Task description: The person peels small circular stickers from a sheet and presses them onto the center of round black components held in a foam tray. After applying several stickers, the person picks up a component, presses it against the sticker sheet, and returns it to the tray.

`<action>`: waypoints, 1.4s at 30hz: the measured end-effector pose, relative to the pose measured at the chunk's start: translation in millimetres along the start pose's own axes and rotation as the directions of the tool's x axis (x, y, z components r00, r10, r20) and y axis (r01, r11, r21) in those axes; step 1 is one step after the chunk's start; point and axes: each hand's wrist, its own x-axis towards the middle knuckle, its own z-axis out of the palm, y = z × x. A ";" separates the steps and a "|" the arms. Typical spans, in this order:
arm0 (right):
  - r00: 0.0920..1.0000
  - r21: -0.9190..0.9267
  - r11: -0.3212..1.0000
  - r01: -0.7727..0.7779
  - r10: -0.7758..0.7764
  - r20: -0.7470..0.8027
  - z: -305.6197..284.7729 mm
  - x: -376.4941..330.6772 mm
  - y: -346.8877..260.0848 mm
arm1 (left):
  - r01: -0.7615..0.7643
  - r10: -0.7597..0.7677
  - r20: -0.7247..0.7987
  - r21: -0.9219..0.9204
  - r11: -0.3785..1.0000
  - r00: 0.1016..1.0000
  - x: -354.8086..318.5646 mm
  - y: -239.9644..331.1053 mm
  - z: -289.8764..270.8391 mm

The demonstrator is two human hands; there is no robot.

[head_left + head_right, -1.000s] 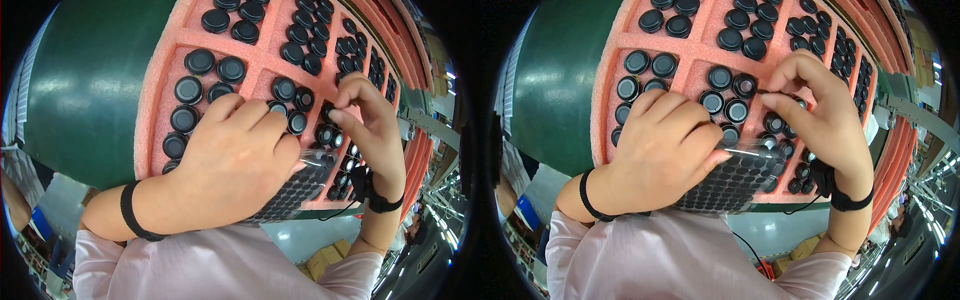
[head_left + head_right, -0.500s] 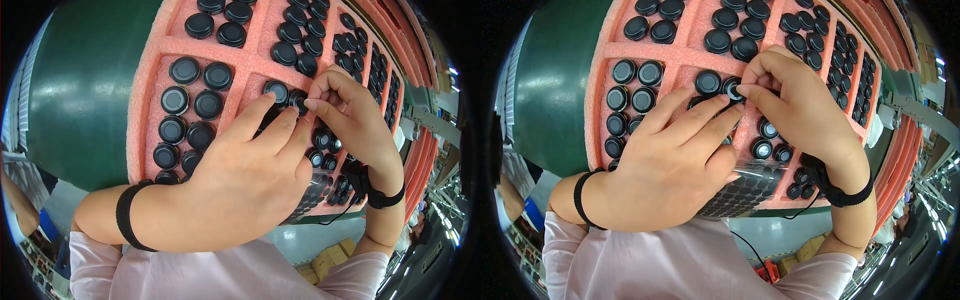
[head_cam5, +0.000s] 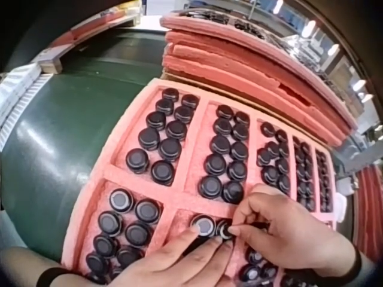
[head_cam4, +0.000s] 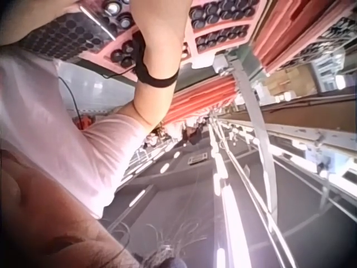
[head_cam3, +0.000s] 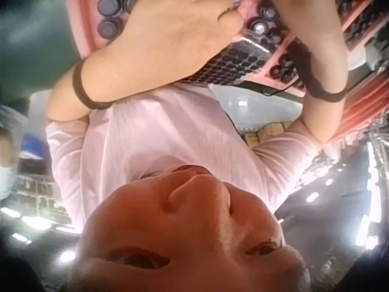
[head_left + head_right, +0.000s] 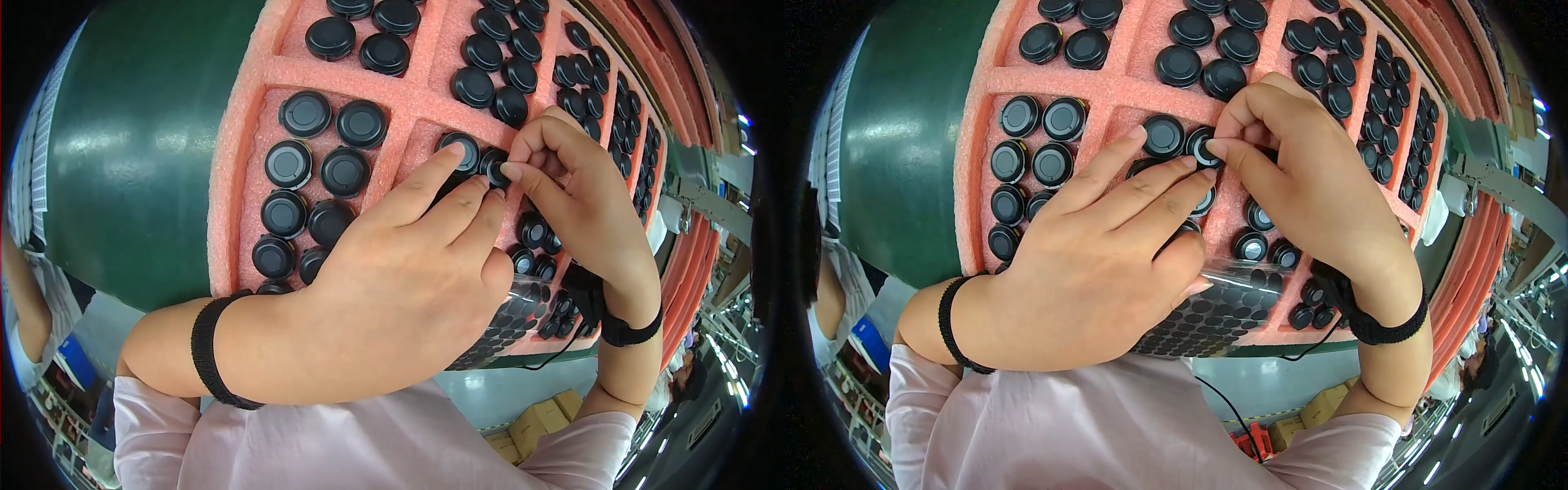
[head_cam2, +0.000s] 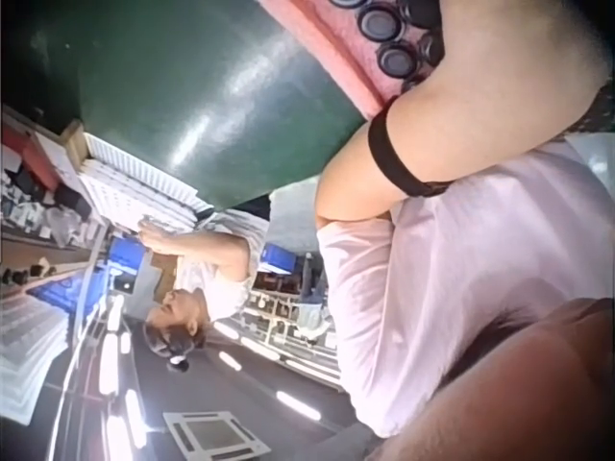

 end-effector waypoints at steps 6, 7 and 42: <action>1.000 -0.019 1.000 -0.008 0.008 -0.007 2.2 0.3 -0.7 | 0.008 -0.008 -0.011 -0.009 1.000 1.000 -0.5 0.4 2.1; 1.000 -0.019 1.000 -0.007 0.007 -0.006 2.9 0.4 -0.7 | 0.007 -0.007 -0.015 -0.007 1.000 1.000 -0.8 0.3 2.6; 0.274 0.095 0.908 -0.407 0.221 -0.936 58.1 -265.3 142.7 | 0.237 -0.304 -0.175 -0.324 0.916 0.937 -189.2 -7.5 -57.0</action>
